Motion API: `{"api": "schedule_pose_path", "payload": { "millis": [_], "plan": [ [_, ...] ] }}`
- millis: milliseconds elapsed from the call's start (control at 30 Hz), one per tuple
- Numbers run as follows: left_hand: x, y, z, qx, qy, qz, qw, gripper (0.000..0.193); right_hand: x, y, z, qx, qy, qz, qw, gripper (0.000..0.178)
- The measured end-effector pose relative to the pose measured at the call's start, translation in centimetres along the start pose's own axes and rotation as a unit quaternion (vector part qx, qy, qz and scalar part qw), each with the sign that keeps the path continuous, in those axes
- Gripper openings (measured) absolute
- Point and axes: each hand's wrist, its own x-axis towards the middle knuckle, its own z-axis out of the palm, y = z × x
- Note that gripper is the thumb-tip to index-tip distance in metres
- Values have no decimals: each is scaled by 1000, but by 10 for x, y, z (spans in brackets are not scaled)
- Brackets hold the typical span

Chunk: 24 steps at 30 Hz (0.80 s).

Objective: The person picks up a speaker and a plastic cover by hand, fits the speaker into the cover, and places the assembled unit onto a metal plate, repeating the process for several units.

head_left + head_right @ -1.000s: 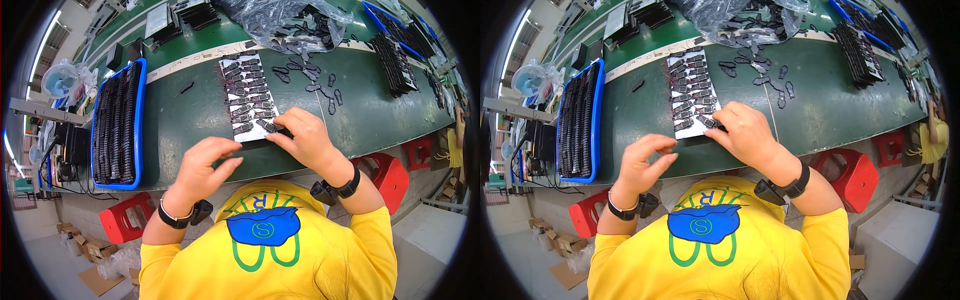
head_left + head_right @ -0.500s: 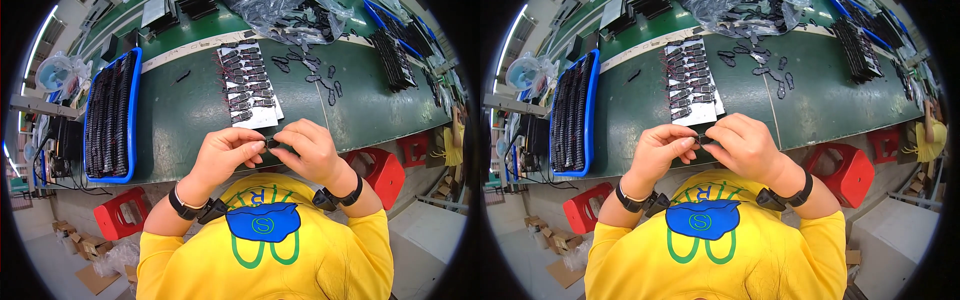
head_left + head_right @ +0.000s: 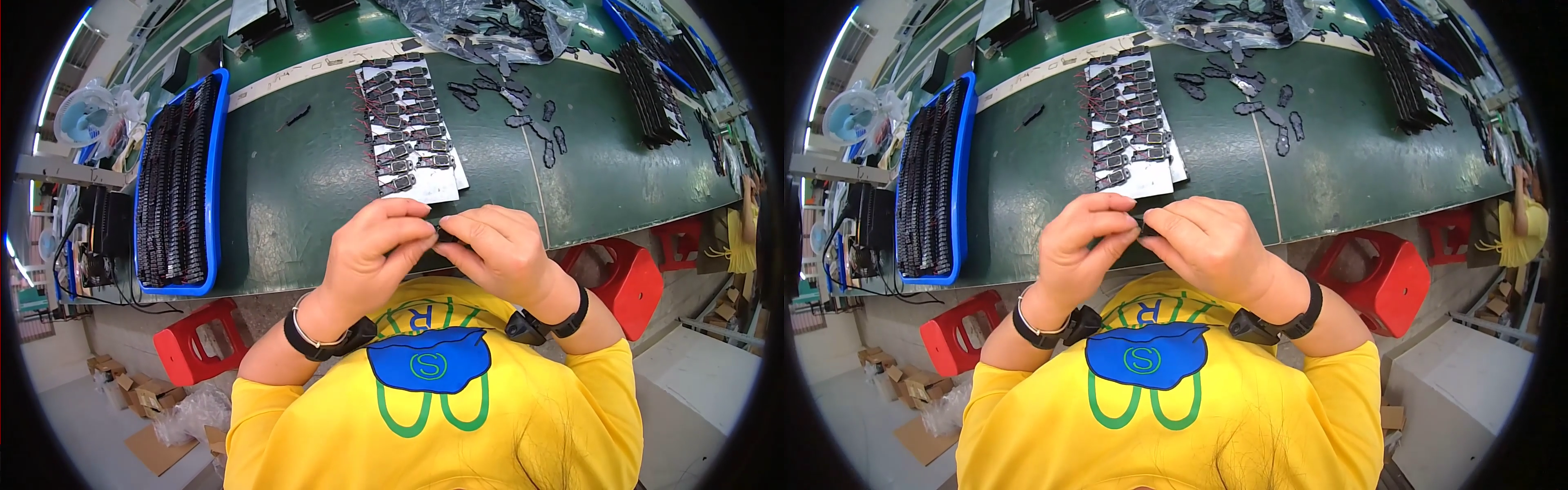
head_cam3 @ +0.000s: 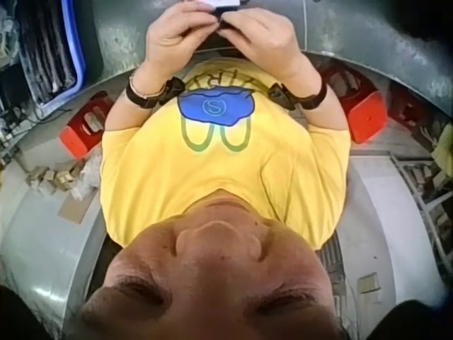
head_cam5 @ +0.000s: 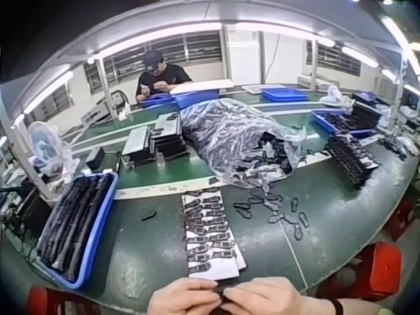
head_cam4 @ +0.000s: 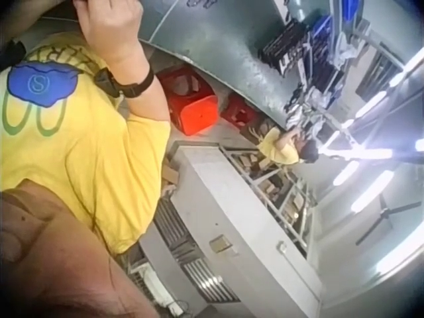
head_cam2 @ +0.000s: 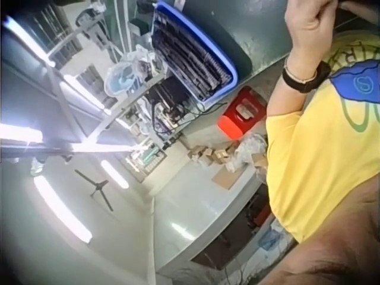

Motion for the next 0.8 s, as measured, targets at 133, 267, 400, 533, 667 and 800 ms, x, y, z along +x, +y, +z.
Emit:
{"api": "schedule_pose_path", "payload": {
  "millis": [133,267,400,533,667,800],
  "plan": [
    [-1,-1,2,67,-7,84,994,17,0,1,0,8,3,6,1000,32],
    [-1,-1,1,72,-16,109,991,18,-1,2,-3,18,-4,5,1000,34],
    [0,-2,0,70,-25,137,988,18,-4,7,-3,49,-11,-14,999,36],
    [0,-7,-4,8,-32,102,994,17,-4,8,-4,68,-7,-27,997,33],
    [-4,-11,-4,-121,-43,-3,992,15,-5,7,-5,78,-1,-39,996,32],
    [-8,-6,-3,-266,-31,-129,955,12,-5,7,-7,67,-6,-56,996,30]
  ]
}}
